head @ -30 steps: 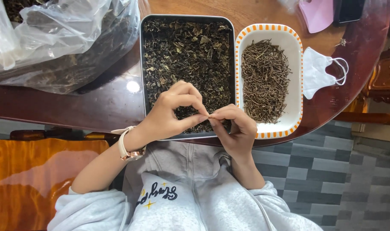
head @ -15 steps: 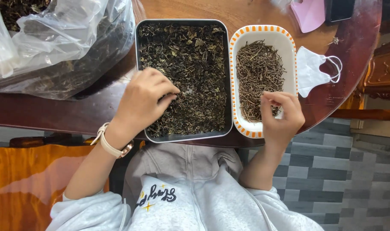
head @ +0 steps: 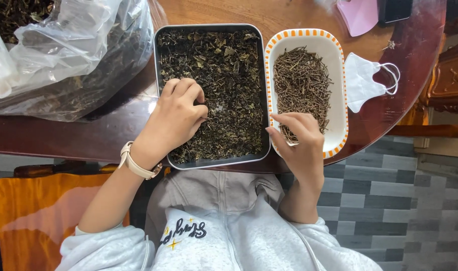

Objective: Manually sorting dried tea leaves by picking out stems and placing them into a separate container.

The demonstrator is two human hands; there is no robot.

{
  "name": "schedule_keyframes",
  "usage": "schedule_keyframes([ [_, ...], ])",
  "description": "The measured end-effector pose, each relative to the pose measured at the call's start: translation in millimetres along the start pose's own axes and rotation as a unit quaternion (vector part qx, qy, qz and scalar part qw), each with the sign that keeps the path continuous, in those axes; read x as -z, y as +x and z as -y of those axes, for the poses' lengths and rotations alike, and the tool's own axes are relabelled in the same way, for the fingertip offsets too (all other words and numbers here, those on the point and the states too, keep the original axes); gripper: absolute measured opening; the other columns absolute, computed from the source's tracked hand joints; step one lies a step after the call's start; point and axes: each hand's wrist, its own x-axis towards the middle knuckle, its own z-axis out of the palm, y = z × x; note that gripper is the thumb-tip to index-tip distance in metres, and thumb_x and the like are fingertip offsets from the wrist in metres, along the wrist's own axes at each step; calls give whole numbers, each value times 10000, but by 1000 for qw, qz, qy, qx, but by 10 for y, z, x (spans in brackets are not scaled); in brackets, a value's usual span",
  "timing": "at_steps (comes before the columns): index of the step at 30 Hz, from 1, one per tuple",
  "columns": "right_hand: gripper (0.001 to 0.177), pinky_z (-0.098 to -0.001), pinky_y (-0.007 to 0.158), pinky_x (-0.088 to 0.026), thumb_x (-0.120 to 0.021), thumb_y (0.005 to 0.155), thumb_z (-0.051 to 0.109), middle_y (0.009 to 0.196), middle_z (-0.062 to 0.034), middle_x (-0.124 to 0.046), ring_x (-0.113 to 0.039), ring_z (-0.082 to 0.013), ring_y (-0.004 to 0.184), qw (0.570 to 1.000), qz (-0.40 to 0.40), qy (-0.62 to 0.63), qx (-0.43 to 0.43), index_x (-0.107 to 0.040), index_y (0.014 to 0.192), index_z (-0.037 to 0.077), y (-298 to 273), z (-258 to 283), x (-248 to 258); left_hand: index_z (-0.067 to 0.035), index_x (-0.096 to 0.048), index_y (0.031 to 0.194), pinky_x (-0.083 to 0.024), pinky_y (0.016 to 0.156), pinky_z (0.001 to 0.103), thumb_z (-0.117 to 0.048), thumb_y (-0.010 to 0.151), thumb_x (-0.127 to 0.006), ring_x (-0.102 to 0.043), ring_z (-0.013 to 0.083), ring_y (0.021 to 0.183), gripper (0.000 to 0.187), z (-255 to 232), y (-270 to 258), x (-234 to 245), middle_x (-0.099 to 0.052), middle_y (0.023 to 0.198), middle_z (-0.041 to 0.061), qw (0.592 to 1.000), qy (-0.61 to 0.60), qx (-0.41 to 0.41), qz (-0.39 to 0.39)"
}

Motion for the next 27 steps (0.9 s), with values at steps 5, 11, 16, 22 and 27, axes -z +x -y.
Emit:
schedule_keyframes([
  [5, 208, -354, 867, -518, -834, 894, 108, 957, -50, -728, -676, -246, 902, 999, 13, 1, 40, -796, 1097, 130, 80, 104, -46, -165, -677, 689, -424, 1003, 403, -159, 686, -835, -552, 226, 1117, 158, 22, -47, -119, -555, 898, 4, 999, -3, -34, -22],
  [11, 107, -369, 831, -485, -816, 869, 76, 912, -39, -697, -635, -238, 910, 989, 63, -47, 125, -789, 952, 139, 232, 271, -312, -134, -650, 731, -433, 1021, 413, -161, 719, -775, -573, 243, 1141, 129, -11, -10, -75, -575, 915, 29, 997, -22, -58, -45],
  [16, 35, -377, 838, -448, -788, 876, 99, 896, -48, -638, -579, -239, 946, 974, 113, -105, 165, -761, 883, 119, 222, 181, -555, -141, -729, 838, -425, 1021, 438, -245, 744, -869, -558, 254, 1174, 198, -208, 102, -1, -612, 961, 27, 995, -81, -55, -6],
  [22, 71, -406, 859, -454, -683, 965, 173, 927, -62, -590, -572, -277, 989, 972, 140, -114, 153, -674, 920, 119, 149, 137, -591, -139, -738, 808, -440, 973, 442, -297, 673, -899, -565, 278, 1132, 262, -316, 153, -243, -595, 934, 42, 995, -78, -52, -39],
  [27, 96, -390, 849, -460, -686, 936, 193, 972, -56, -591, -585, -269, 998, 965, 150, -152, 150, -624, 902, 127, 100, 40, -651, -172, -725, 765, -456, 904, 416, -301, 655, -865, -578, 254, 999, 220, -406, 236, -389, -582, 857, 31, 993, -63, -54, -89],
])
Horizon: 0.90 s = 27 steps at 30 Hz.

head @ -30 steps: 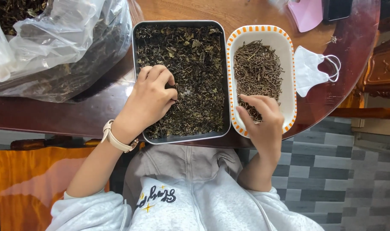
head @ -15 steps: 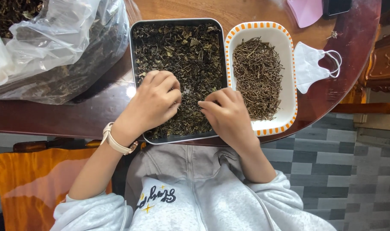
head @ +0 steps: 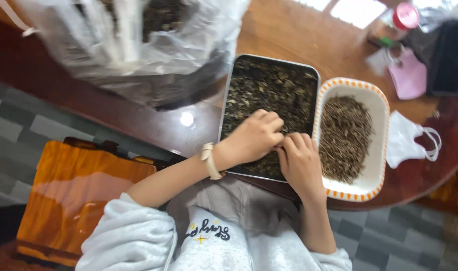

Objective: Manually sorting dried tea leaves by picking out stems and placing them into a separate container.

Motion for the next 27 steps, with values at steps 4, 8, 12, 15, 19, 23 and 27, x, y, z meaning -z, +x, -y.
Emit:
schedule_keyframes([
  [4, 86, -400, 845, -477, -675, 972, 148, 961, -71, -601, -601, -287, 961, 999, -10, 46, 8, -624, 931, 92, -4, 23, 87, -173, -714, 722, -458, 891, 401, -278, 695, -852, -575, 240, 940, 175, -28, 0, -49, -578, 825, 23, 998, 49, -1, -42],
  [8, 34, -421, 834, -517, -704, 983, 86, 954, -77, -666, -651, -313, 917, 985, -65, 158, -33, -674, 1001, 84, -21, 155, 246, -166, -710, 758, -455, 868, 403, -228, 673, -883, -571, 222, 921, 202, -67, -73, 135, -570, 815, 2, 996, 52, 8, -67],
  [12, 41, -386, 787, -545, -721, 1000, 31, 940, -102, -717, -692, -283, 836, 955, -137, 248, -85, -717, 1027, 62, -81, 224, 240, -219, -687, 789, -466, 875, 378, -270, 741, -829, -598, 179, 957, 158, -224, -201, 279, -596, 845, -43, 988, -14, 107, -109],
  [15, 14, -366, 771, -551, -712, 1029, 1, 961, -136, -717, -712, -265, 838, 930, -174, 311, -88, -699, 1026, -3, -112, 255, 163, -221, -695, 833, -474, 872, 346, -256, 824, -792, -604, 134, 954, 103, -337, -291, 397, -585, 861, -80, 967, -103, 164, -163],
  [19, 51, -374, 781, -546, -699, 1041, -11, 985, -185, -681, -668, -248, 830, 904, -196, 372, -81, -669, 1041, -52, -131, 379, 127, -248, -716, 896, -506, 897, 335, -258, 878, -773, -625, 117, 961, 61, -430, -375, 412, -616, 900, -102, 946, -171, 190, -200],
  [23, 84, -254, 823, -507, -633, 1108, 101, 1041, -85, -641, -602, -155, 920, 903, -174, 368, -133, -634, 1069, 26, -135, 476, 156, -199, -760, 991, -511, 901, 370, -216, 922, -770, -642, 169, 899, 71, -446, -426, 472, -668, 974, -30, 918, -276, 178, -224],
  [27, 48, -267, 885, -536, -642, 1099, 66, 1066, -102, -658, -631, -176, 986, 900, -173, 375, -137, -640, 1088, 19, -155, 469, 88, -180, -764, 1025, -523, 869, 330, -194, 928, -772, -657, 158, 901, 98, -439, -457, 471, -675, 976, -16, 897, -322, 177, -244],
])
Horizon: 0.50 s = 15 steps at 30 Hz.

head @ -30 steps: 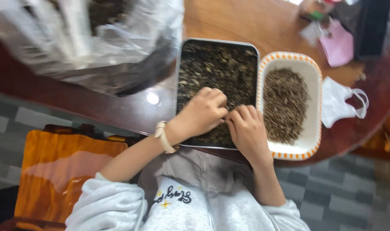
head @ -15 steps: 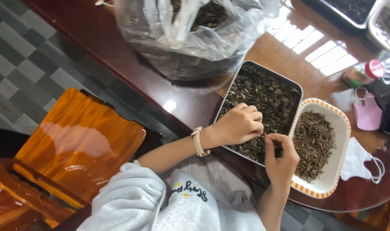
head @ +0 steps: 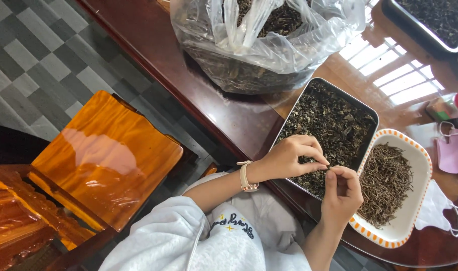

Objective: Manually sorting dried tea leaves by picking out stems and placing them into a separate container.

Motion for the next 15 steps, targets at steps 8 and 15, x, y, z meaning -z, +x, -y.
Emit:
schedule_keyframes([
  [8, 93, -267, 838, -545, -650, 1102, 91, 1039, -112, -653, -641, -190, 960, 1000, -1, 10, 12, -645, 1066, 5, -26, 27, -80, -161, -767, 1011, -542, 842, 311, -165, 919, -773, -668, 152, 896, 93, 104, -47, -2, -682, 976, -11, 1000, -13, 10, 24],
  [15, 119, -264, 834, -524, -678, 1107, 136, 1041, -101, -652, -626, -184, 968, 999, -31, 5, 18, -656, 1066, 26, -37, 54, -98, -166, -766, 1006, -540, 846, 306, -171, 909, -780, -668, 143, 889, 99, 118, -48, 8, -684, 973, -22, 999, -16, 12, 39],
])
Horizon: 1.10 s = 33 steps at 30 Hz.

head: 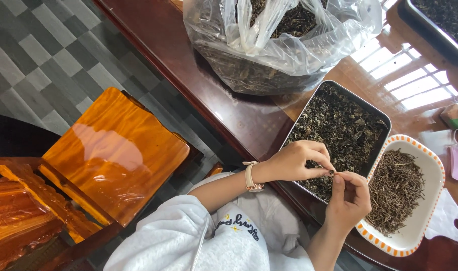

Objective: Manually sorting dried tea leaves by picking out stems and placing them into a separate container.

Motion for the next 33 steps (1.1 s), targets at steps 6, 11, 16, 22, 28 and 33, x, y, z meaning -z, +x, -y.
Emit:
schedule_keyframes([
  [6, 17, -245, 819, -534, -705, 1089, 19, 1061, -116, -698, -657, -169, 954, 1000, -13, -18, -8, -695, 1099, 8, -31, 76, -6, -154, -756, 987, -542, 818, 320, -156, 916, -763, -669, 155, 866, 71, -13, 0, -21, -677, 957, -23, 1000, 23, 2, -5],
  [11, 58, -235, 771, -538, -744, 1059, -19, 1027, -124, -715, -664, -159, 889, 999, -9, -48, -10, -702, 1098, -14, -20, 76, 12, -137, -745, 947, -525, 840, 361, -180, 917, -724, -665, 180, 855, 56, 1, -11, -52, -660, 957, -16, 998, 69, 8, 7],
  [16, 119, -267, 819, -561, -793, 1032, -10, 1030, -143, -728, -671, -176, 864, 996, -9, -92, 15, -712, 1113, -41, 5, 97, 30, -123, -734, 911, -508, 875, 395, -198, 918, -693, -673, 191, 865, 87, -30, -2, -50, -657, 932, -27, 992, 122, 12, 26],
  [22, 74, -287, 872, -572, -783, 1044, -22, 1016, -118, -746, -693, -172, 872, 991, 7, -118, 64, -744, 1107, -27, 7, 58, 32, -121, -698, 927, -545, 810, 325, -164, 930, -689, -682, 141, 809, 44, -96, 15, 10, -659, 968, -14, 997, 79, 20, 19],
  [28, 241, -295, 952, -561, -782, 989, -75, 1029, -131, -753, -722, -172, 951, 989, 34, -118, 79, -736, 1218, -14, 46, 159, 5, -117, -702, 957, -573, 787, 324, -158, 915, -680, -702, 151, 831, 62, -85, 8, 2, -653, 997, 4, 997, 69, 35, 27],
  [33, 116, -343, 897, -555, -772, 1043, -29, 1056, -90, -766, -706, -187, 929, 979, 37, -160, 124, -796, 1151, 6, 64, 120, 12, -121, -713, 968, -584, 776, 313, -183, 924, -678, -719, 149, 843, 84, -36, 2, -23, -659, 1030, 3, 997, 47, 49, 31],
])
